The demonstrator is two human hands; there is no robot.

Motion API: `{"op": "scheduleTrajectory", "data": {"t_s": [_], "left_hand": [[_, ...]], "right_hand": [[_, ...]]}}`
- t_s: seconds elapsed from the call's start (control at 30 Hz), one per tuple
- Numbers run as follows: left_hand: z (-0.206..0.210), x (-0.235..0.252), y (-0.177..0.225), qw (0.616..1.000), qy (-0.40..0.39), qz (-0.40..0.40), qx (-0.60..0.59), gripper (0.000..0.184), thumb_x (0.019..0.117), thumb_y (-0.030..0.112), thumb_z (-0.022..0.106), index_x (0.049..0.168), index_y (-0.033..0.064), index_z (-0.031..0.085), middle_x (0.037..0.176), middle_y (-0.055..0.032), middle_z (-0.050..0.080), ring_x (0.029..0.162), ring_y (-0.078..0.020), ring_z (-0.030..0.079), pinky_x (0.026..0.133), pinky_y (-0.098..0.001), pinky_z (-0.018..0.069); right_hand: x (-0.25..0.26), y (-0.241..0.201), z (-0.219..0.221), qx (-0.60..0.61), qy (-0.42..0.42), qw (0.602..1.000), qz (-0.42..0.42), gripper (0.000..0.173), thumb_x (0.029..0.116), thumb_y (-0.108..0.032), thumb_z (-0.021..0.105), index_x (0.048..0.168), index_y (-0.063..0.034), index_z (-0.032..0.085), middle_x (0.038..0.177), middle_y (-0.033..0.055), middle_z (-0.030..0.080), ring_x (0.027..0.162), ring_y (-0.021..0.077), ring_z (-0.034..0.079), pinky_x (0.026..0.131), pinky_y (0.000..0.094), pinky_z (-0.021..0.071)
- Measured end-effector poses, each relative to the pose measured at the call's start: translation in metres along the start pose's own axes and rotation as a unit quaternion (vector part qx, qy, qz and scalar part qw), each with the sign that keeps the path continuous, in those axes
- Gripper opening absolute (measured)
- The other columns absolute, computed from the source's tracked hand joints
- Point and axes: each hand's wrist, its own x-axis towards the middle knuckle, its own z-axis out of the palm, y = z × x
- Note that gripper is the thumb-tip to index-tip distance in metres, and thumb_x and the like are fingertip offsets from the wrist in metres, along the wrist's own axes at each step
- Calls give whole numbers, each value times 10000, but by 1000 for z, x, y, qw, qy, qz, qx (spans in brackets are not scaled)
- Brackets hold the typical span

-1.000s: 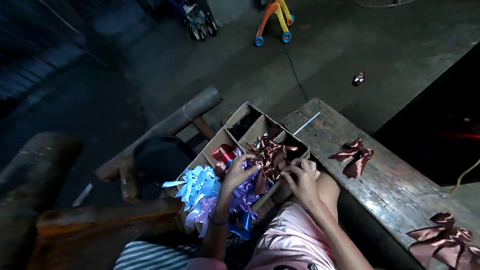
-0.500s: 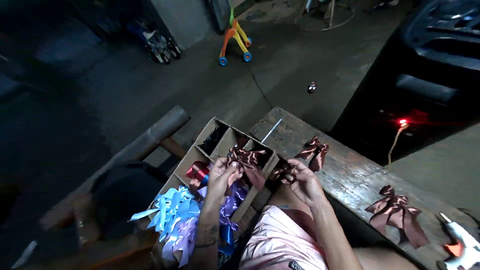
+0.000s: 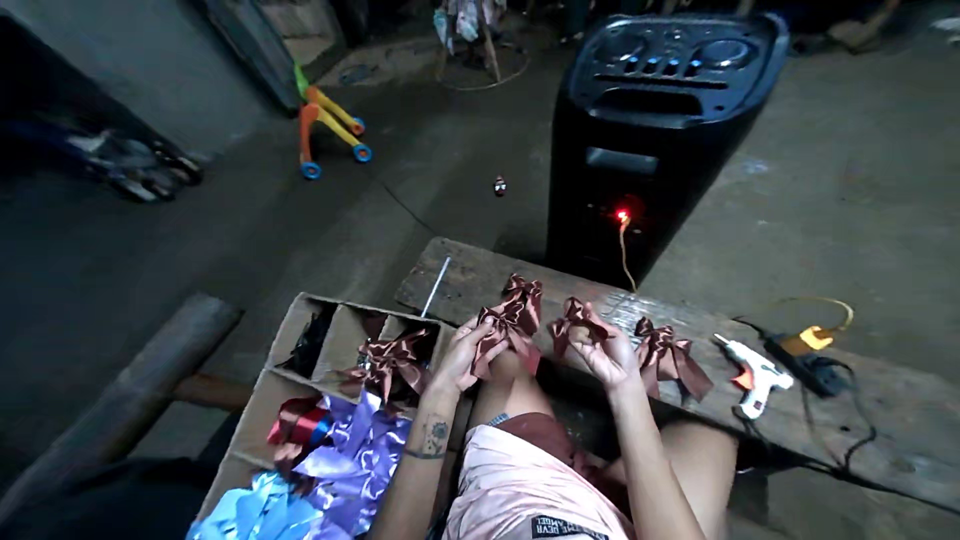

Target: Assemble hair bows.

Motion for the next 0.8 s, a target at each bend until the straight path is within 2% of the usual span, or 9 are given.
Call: {"op": "scheduleTrajectory", "data": {"t_s": [0.1,0.2,0.3,0.4,0.5,0.6,0.63,0.73,0.8], "left_hand": [[13,22,-10,999,-23,-24,-5,327,1121,183,373,1387,72,528,1044,-74,675,928,-166,694,861,-347,594],[24,42,-18,998,-37,-43,11,330,1121,200,382,1398,77,510,1072,-92,680,957,-192,698,872,-372,593],[30,62,-22,997,-30,-45,50,310,1107,177,428,1387,79,518,1083,-82,670,941,-163,684,855,-339,582],[23,93,-29,993,-3,-5,118,241,1082,134,483,1297,61,565,906,-31,636,718,-84,601,663,-240,527],[15,119,-28,977,36,2,208,270,1045,125,573,1302,42,565,931,-57,625,707,-83,567,656,-244,504],[13,125,-24,948,61,5,314,370,1020,184,637,1361,60,566,1150,-150,646,888,-175,585,787,-362,498],[10,125,-25,940,63,14,334,404,1012,196,651,1383,68,554,1224,-177,638,974,-227,606,843,-414,507],[-1,129,-36,921,94,84,369,492,975,185,700,1418,71,517,1317,-214,607,1061,-327,618,870,-497,514],[-9,134,-41,902,132,132,389,543,948,201,735,1429,76,517,1389,-235,561,1156,-395,592,928,-570,494]], "right_hand": [[6,-15,-18,145,23,989,15,314,1082,-160,307,1004,-28,581,779,54,623,567,76,580,544,165,507],[5,-25,-33,221,36,974,33,326,1081,-169,322,981,-13,591,736,52,607,542,70,568,537,141,498],[-2,-34,-54,210,23,977,40,355,1079,-178,303,939,-31,595,712,53,612,566,92,607,576,172,540],[-20,-47,-74,183,27,982,26,405,1073,-218,302,874,-52,614,686,55,622,610,154,654,653,283,607],[-34,-62,-85,161,78,984,-7,423,1101,-313,267,898,-104,574,673,17,584,560,116,616,591,250,588],[-37,-71,-97,74,148,985,-51,342,1116,-290,303,981,-124,570,692,-7,576,532,76,572,530,205,539],[-37,-72,-100,25,183,980,-71,284,1112,-249,337,1060,-124,587,732,-1,598,546,73,572,529,205,531],[-40,-74,-105,-156,292,936,-117,318,1092,-82,347,1373,-95,494,947,68,625,679,125,603,614,273,527],[-50,-75,-104,-295,332,884,-148,373,1085,-23,363,1454,-23,419,1090,163,640,800,194,682,715,342,584]]}}
